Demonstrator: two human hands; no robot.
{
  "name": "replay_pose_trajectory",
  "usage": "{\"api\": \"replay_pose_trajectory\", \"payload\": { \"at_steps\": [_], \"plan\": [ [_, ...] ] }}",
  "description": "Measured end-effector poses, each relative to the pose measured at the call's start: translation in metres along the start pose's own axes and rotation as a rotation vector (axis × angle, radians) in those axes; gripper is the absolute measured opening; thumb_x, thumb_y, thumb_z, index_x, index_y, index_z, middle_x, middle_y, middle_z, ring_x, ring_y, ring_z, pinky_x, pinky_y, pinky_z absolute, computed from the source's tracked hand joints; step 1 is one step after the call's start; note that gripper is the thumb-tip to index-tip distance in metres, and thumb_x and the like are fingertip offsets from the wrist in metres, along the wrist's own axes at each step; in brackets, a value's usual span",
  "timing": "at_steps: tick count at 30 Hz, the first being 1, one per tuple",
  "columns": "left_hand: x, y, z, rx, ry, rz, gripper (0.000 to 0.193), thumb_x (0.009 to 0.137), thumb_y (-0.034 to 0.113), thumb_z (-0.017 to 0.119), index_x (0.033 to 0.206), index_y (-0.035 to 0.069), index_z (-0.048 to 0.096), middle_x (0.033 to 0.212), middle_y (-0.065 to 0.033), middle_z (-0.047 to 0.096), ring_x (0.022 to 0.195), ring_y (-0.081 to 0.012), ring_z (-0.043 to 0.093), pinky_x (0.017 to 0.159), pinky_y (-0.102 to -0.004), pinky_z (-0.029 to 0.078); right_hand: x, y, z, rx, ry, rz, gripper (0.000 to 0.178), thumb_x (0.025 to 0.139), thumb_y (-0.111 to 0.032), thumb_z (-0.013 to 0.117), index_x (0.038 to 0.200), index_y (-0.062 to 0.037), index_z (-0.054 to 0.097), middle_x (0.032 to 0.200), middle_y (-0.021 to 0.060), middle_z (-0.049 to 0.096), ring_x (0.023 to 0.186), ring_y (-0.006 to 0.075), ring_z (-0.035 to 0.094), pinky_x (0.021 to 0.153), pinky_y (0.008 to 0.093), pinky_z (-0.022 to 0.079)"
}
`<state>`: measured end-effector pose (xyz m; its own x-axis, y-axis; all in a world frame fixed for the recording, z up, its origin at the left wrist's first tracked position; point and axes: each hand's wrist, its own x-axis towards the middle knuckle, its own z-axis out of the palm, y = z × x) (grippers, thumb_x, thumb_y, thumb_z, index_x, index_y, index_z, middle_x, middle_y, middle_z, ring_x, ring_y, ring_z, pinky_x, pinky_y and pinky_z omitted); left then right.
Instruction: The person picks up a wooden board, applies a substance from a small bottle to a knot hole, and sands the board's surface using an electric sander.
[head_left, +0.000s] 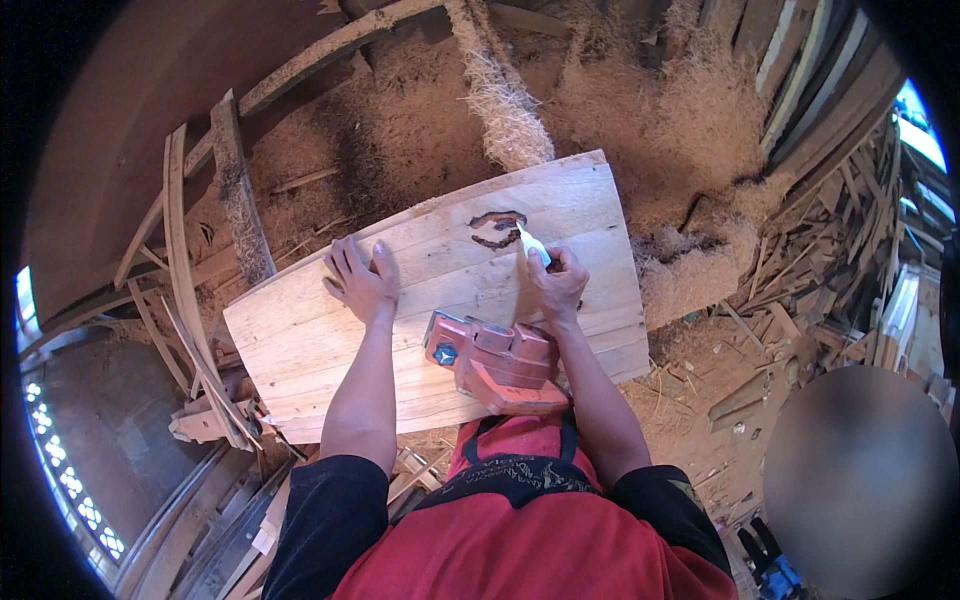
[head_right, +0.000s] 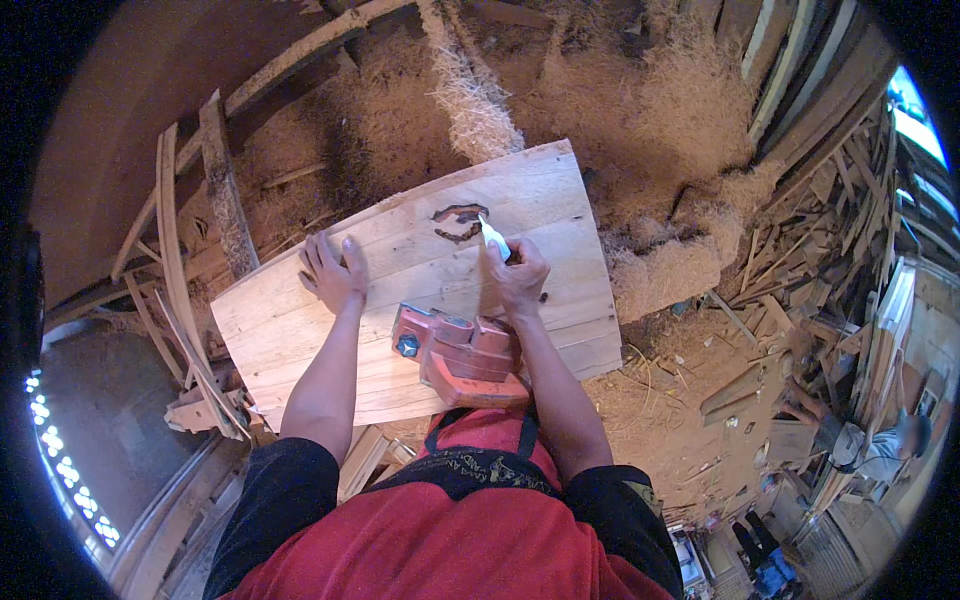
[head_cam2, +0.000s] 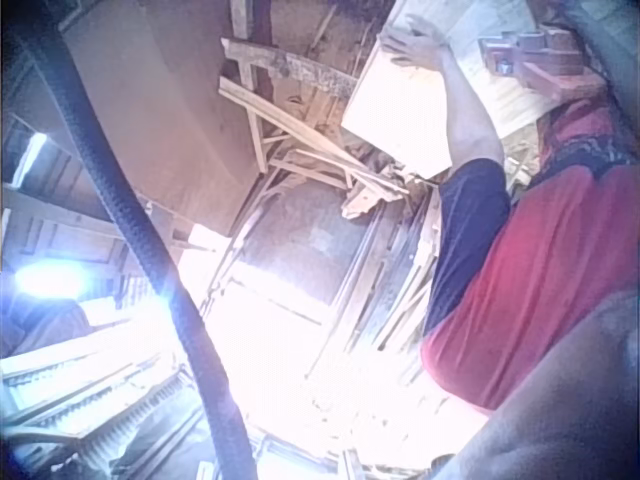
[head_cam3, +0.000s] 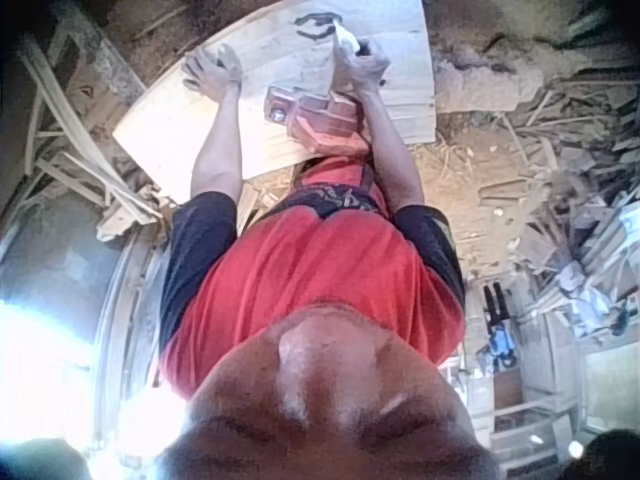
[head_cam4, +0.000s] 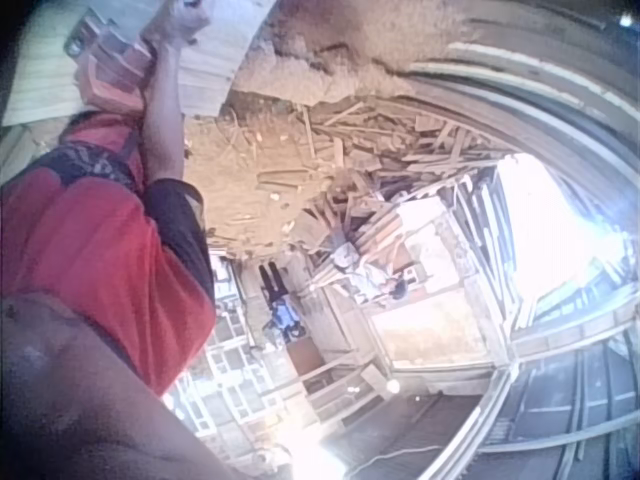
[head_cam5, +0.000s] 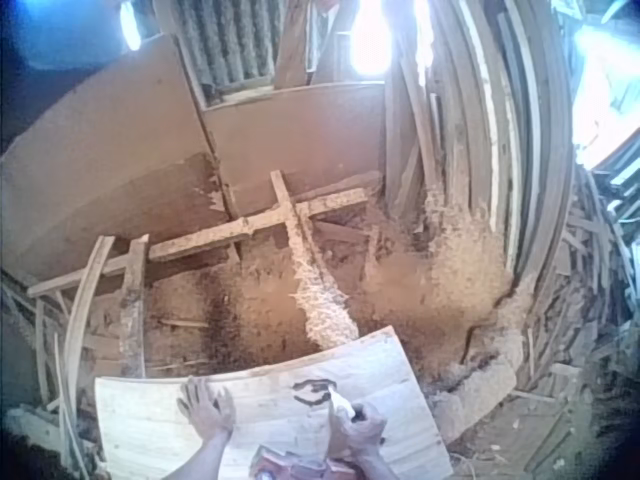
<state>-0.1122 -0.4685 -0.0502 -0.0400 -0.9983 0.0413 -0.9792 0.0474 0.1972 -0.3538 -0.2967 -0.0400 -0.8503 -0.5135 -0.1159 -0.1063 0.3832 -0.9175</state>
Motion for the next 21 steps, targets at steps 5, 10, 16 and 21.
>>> {"api": "replay_pose_trajectory", "payload": {
  "at_steps": [5,10,16,21],
  "plan": [
    [0.000,0.005,0.000,0.003,-0.005,0.010,0.068,0.098,0.057,0.047,0.150,0.014,0.044,0.161,-0.0091,0.033,0.153,-0.0340,0.018,0.121,-0.0607,0.007,0.002,0.005,-0.002,0.000,0.013,-0.002,0.023,0.082,-0.019,0.080,0.083,0.0012,0.071,0.068,0.0065,0.065,0.058,0.0114,0.059,0.054,0.0301,0.048],
    [-0.001,0.000,0.003,0.016,-0.023,0.007,0.069,0.099,0.058,0.046,0.152,0.014,0.042,0.162,-0.0098,0.032,0.154,-0.0340,0.018,0.122,-0.0602,0.007,0.000,-0.001,-0.015,0.161,-0.065,0.151,0.022,0.088,-0.017,0.078,0.093,0.0024,0.071,0.077,0.0042,0.068,0.067,0.0095,0.063,0.058,0.0270,0.051],
    [-0.004,0.001,0.003,-0.012,0.008,0.029,0.071,0.098,0.060,0.045,0.151,0.013,0.043,0.162,-0.0117,0.033,0.153,-0.0358,0.019,0.121,-0.0617,0.007,0.011,0.024,-0.118,0.371,0.009,0.142,0.025,0.096,-0.016,0.072,0.115,0.0002,0.066,0.100,0.0047,0.069,0.086,0.0109,0.067,0.072,0.0293,0.061],
    [-0.006,0.001,0.005,0.001,0.027,0.051,0.074,0.097,0.061,0.046,0.153,0.013,0.041,0.162,-0.0109,0.032,0.153,-0.0353,0.020,0.121,-0.0616,0.006,-0.017,0.021,-0.188,0.303,0.031,0.169,0.022,0.095,-0.012,0.072,0.110,0.0021,0.065,0.102,0.0069,0.069,0.091,0.0132,0.068,0.076,0.0303,0.062]
  ]
}}
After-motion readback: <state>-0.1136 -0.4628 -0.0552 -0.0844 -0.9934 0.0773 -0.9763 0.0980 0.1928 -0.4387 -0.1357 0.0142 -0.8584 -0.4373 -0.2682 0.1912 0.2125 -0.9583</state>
